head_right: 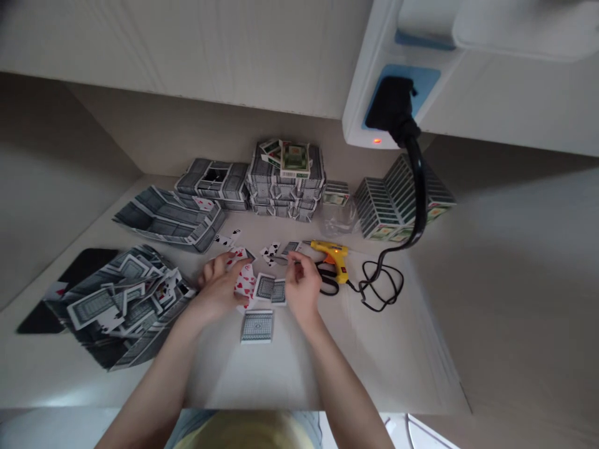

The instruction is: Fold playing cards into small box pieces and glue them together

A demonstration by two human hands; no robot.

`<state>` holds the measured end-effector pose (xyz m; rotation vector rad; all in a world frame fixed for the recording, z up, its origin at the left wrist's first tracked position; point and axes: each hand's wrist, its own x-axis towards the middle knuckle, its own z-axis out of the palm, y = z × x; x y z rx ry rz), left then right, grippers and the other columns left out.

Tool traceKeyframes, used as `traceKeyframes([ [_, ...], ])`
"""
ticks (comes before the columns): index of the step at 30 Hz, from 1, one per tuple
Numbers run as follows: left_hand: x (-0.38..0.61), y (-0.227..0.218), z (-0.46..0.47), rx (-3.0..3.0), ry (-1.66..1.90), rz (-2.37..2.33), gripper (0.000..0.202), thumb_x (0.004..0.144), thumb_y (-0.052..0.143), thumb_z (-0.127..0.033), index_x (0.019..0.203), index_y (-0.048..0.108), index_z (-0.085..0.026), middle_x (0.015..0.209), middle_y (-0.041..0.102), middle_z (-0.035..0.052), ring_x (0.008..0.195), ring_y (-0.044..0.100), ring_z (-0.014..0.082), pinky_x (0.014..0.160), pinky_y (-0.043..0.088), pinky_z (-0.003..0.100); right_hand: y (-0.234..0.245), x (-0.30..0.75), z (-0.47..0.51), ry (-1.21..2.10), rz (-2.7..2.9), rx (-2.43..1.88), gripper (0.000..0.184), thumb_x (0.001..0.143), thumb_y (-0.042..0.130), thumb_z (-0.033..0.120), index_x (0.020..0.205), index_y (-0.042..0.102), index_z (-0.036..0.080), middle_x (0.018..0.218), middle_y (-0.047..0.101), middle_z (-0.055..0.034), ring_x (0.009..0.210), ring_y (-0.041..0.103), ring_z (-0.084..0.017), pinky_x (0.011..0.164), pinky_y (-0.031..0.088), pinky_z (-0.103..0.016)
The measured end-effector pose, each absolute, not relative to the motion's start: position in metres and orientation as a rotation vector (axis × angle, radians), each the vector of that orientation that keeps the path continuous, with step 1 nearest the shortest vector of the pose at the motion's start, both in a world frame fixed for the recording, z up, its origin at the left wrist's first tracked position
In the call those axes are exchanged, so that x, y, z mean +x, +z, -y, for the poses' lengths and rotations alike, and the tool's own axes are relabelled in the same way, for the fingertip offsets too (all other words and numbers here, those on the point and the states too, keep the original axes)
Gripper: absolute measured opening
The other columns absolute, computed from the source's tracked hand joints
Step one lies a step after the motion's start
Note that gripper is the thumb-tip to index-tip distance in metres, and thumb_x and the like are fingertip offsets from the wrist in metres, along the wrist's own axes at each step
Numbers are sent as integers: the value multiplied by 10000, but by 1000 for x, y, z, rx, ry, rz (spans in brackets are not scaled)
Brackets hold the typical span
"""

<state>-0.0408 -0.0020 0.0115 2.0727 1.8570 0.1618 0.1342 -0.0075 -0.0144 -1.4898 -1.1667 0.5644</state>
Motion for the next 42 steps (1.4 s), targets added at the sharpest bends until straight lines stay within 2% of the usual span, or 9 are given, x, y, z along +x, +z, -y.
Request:
traceKeyframes([
  [7,-37,13,2,2050,207,-1919,544,504,727,-242,1004,521,-300,1228,319,74,1108,316,337,833,334,436,-16,132,8,583,1184,-1466,235,784,487,300,931,619,172,826,649,-73,683,580,-169,601,454,-286],
  [11,-37,12,2,2049,266,-1964,505,541,713,-247,1005,515,-257,1216,329,100,1100,326,345,820,346,439,-9,128,11,591,1357,-1452,212,800,470,261,941,611,189,876,645,-63,682,573,-160,595,455,-280],
  [13,-36,11,2,2044,294,-1993,475,570,693,-255,1012,518,-249,1215,338,106,1087,337,351,809,352,446,-5,124,14,583,1548,-1414,220,787,500,247,974,609,209,940,641,-63,784,576,-181,666,463,-303],
  [17,-34,11,2,2065,345,-2037,396,642,628,-253,1023,525,-232,1205,366,113,1062,361,344,804,359,449,-7,111,18,526,1909,-1394,396,727,603,280,1117,562,225,1085,603,-70,1014,492,-248,859,410,-383],
  [22,-32,11,-2,2073,439,-2058,430,665,624,-280,1072,518,-192,1185,410,135,1054,386,337,823,373,443,-16,100,20,437,2013,-1560,642,681,646,393,1249,453,164,1185,509,-124,1055,434,-298,881,385,-432],
  [27,-33,5,-8,2087,576,-1969,462,680,609,-232,1116,492,-131,1101,513,138,1024,450,301,876,376,422,-19,97,16,406,1999,-1653,551,696,624,378,1189,502,166,1091,509,-130,1013,456,-277,855,404,-411],
  [34,-35,4,-11,2008,945,-1860,312,775,416,-125,1067,526,-130,1029,582,118,989,504,257,872,397,389,-23,94,13,404,1851,-1680,527,623,650,362,1089,545,139,1019,510,-118,952,504,-257,831,438,-378],
  [38,-37,8,-12,1828,1262,-1828,249,829,408,-238,1011,555,-152,1027,585,99,1001,511,228,883,396,373,-22,98,10,459,1694,-1598,488,622,651,368,1053,558,159,993,520,-98,941,525,-234,820,455,-348],
  [42,-35,5,-14,1491,1354,-1657,288,812,465,-355,1005,569,-167,993,624,76,898,583,187,794,455,315,-19,102,9,481,1584,-1544,468,633,647,366,1040,568,148,965,520,-96,918,532,-225,798,466,-340],
])
